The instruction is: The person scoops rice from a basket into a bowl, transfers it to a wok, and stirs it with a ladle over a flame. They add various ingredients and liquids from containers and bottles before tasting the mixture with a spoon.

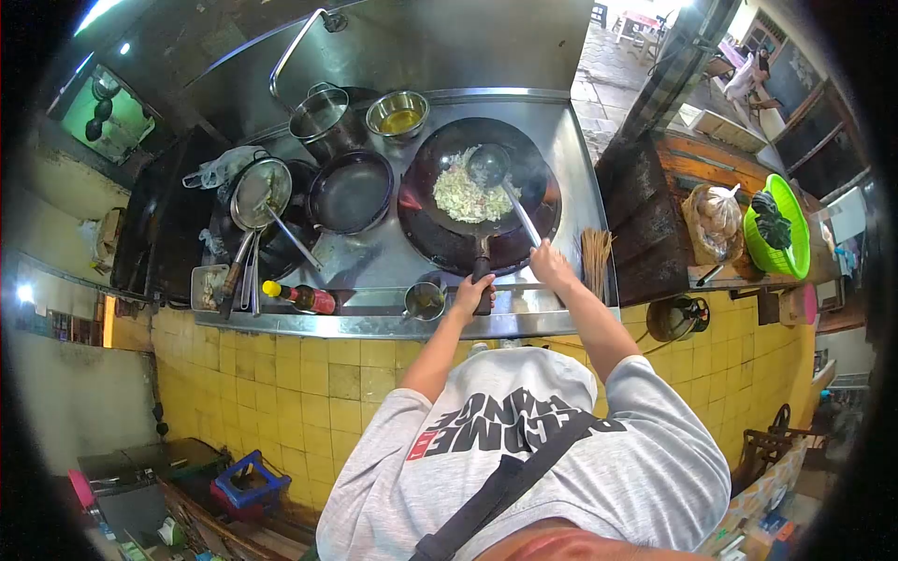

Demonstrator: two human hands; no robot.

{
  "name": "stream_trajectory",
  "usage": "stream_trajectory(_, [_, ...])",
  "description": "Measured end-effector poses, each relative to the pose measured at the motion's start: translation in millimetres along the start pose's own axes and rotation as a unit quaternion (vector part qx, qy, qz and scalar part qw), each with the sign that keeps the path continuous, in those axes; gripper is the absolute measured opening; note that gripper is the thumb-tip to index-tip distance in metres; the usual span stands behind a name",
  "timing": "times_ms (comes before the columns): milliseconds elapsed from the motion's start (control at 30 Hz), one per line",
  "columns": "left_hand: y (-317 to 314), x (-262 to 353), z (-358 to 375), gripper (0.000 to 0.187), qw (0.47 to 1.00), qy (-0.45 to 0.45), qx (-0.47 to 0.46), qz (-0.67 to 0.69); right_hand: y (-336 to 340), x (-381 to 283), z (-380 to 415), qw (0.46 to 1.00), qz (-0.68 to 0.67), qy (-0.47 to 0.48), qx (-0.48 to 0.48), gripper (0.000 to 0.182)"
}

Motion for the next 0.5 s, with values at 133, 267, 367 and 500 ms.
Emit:
stream_trajectory(133, [-1,2,2,0.024,1.0,0.008,0.011,-0.021,9,-7,6,1.0,-0.013,-0.007,0.011,0.037])
stream_trajectory(267, [-6,8,-2,0.02,0.999,0.014,0.005,0.033,-24,28,-15,1.0,-0.007,0.022,0.003,0.041])
stream_trajectory(367, [-18,8,-7,0.016,0.994,0.064,0.003,0.087,44,12,22,0.993,0.052,0.033,-0.106,0.043])
stream_trajectory(500, [-103,55,68,0.016,0.954,0.115,-0.054,0.272,112,19,71,0.953,0.251,0.168,-0.02,0.03])
Point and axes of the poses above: each hand's wrist, its own z-axis away from the middle knuckle, its own y-axis out of the back of the hand, x = y × z, the point moved 2 cm from there along -z, towards the middle knuckle, and after that the axes turned 3 degrees about z, right-handed, at the moved point
